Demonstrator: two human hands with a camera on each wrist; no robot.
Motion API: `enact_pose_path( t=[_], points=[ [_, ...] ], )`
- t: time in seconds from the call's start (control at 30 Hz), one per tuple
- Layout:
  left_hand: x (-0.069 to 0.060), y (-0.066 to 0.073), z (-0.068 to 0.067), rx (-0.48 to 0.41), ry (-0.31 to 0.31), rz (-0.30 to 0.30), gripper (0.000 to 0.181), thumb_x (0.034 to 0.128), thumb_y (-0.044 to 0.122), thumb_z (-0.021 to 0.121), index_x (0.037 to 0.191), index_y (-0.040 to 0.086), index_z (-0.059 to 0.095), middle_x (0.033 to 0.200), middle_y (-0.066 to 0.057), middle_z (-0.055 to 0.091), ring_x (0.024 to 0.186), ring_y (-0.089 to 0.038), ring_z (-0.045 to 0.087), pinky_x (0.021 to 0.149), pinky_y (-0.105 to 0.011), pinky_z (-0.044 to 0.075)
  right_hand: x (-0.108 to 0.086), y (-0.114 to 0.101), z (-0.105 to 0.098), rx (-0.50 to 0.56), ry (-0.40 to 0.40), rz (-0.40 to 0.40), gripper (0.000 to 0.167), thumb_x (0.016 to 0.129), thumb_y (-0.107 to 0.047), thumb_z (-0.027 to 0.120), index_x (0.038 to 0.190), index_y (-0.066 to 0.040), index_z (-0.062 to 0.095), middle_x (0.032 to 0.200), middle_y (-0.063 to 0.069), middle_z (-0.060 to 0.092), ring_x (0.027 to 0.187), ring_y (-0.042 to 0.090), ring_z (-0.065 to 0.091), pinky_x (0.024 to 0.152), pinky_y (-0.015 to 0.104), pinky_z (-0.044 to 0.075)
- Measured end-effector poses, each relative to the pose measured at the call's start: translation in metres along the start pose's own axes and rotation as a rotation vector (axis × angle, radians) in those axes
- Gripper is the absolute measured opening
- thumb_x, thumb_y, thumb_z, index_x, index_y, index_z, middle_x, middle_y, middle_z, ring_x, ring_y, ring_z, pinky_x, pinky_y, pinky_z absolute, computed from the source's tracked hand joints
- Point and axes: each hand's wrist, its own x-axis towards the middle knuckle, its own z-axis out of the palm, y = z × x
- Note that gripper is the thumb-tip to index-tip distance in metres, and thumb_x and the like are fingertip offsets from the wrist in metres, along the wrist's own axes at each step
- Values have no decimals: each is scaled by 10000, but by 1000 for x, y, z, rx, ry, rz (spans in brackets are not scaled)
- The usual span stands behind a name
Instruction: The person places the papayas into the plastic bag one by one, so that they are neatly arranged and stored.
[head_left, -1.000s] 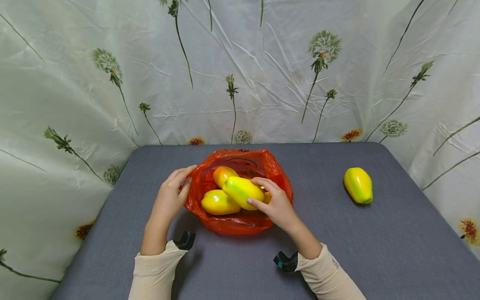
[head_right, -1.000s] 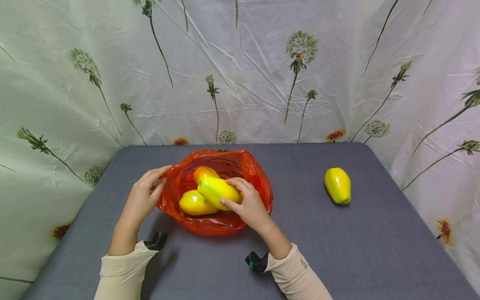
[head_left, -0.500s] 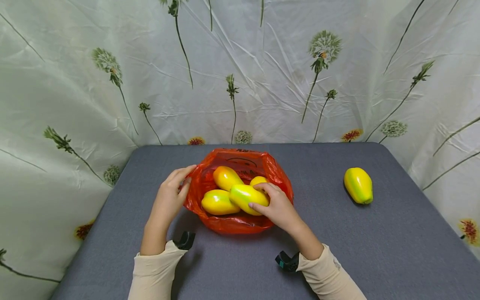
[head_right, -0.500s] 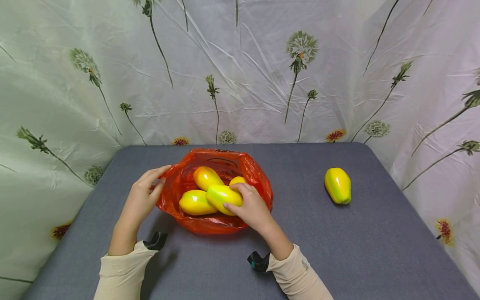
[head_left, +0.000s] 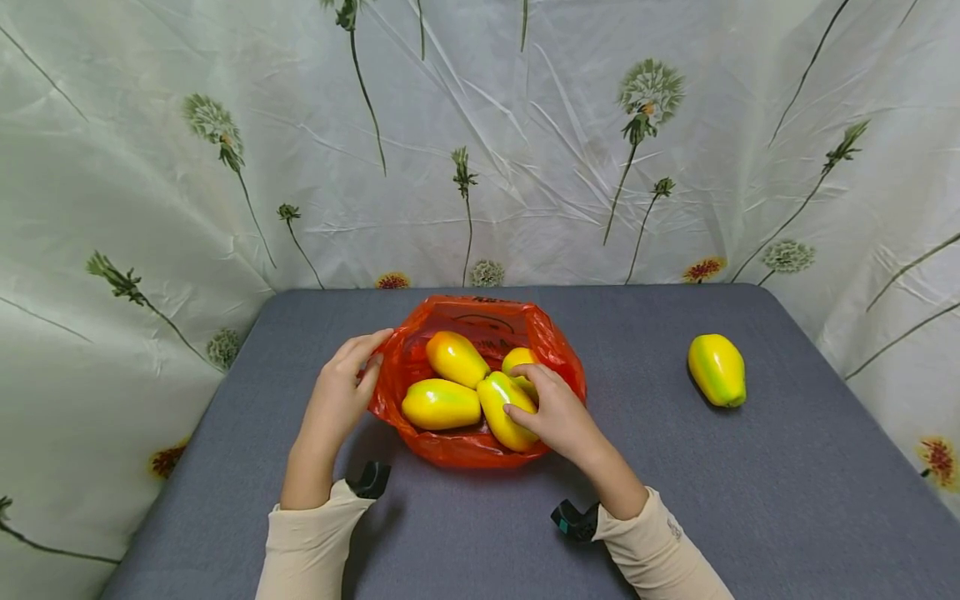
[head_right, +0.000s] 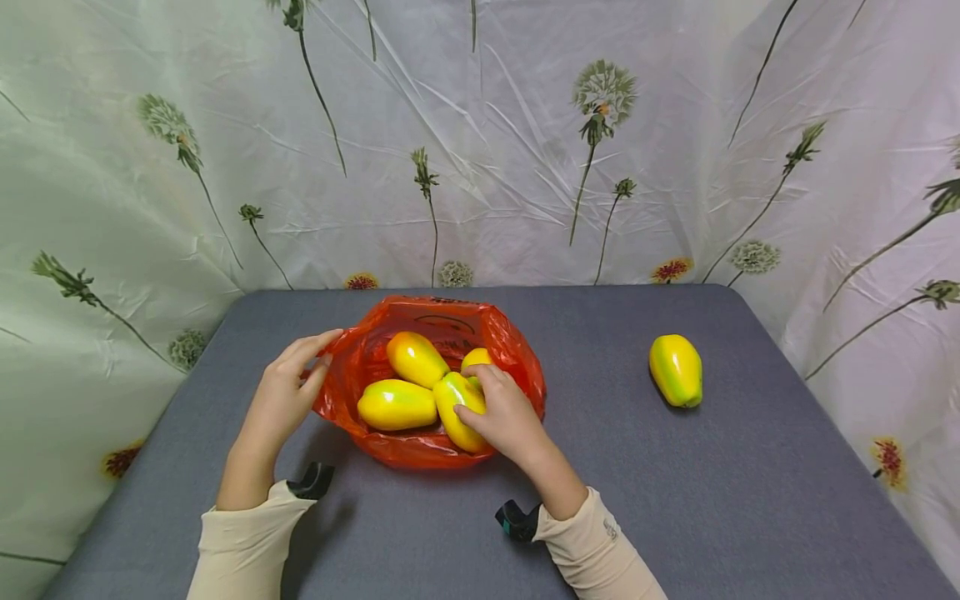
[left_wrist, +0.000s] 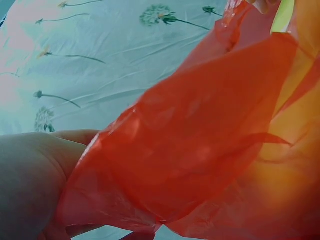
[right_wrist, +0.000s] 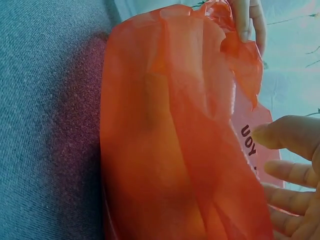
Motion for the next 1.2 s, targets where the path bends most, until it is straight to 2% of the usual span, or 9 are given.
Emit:
enact_pose_path(
  t=[0.33,0.53,0.73,0.93,1.07,1.2],
  points=[
    [0,0,0,-7,-3,2,367,866,30,569,1220,122,566,1128,-70,559,997,-244,537,771,-429,484,-1,0,-8,104,138,-191,372,772,-83,704,1112,-34,561,1113,39,561,1030,202,516,870,397,430],
    [1,-1,1,-5,-2,6,363,867,30,566,1219,121,568,1124,-69,561,994,-242,537,768,-426,483,-2,0,-19,148,240,-294,369,763,-23,698,1110,-25,574,1097,70,575,1002,214,533,847,349,442],
    [0,-1,2,-2,-4,1,363,871,32,560,1223,123,565,1130,-70,558,997,-244,536,774,-430,480,-6,-5,-40,150,332,-313,378,733,60,691,1089,40,564,1048,156,578,945,281,534,848,272,420],
    [0,-1,1,2,-7,-3,363,874,30,554,1226,121,562,1128,-71,558,989,-246,539,773,-432,480,-12,-14,-68,79,430,-292,365,701,141,670,1044,109,548,1009,215,578,946,309,524,879,226,382],
    [0,0,1,0,-11,-7,359,875,35,555,1224,117,562,1127,-74,557,989,-249,539,773,-434,480,-13,12,-78,61,511,-265,389,690,141,682,1056,85,565,1011,197,593,954,273,529,886,197,362],
    [0,1,1,0,-10,-7,355,878,45,555,1224,120,562,1129,-72,557,991,-246,538,772,-428,482,-15,48,-89,22,561,-193,423,705,104,696,1103,39,570,1040,154,601,981,213,521,902,178,344]
  ],
)
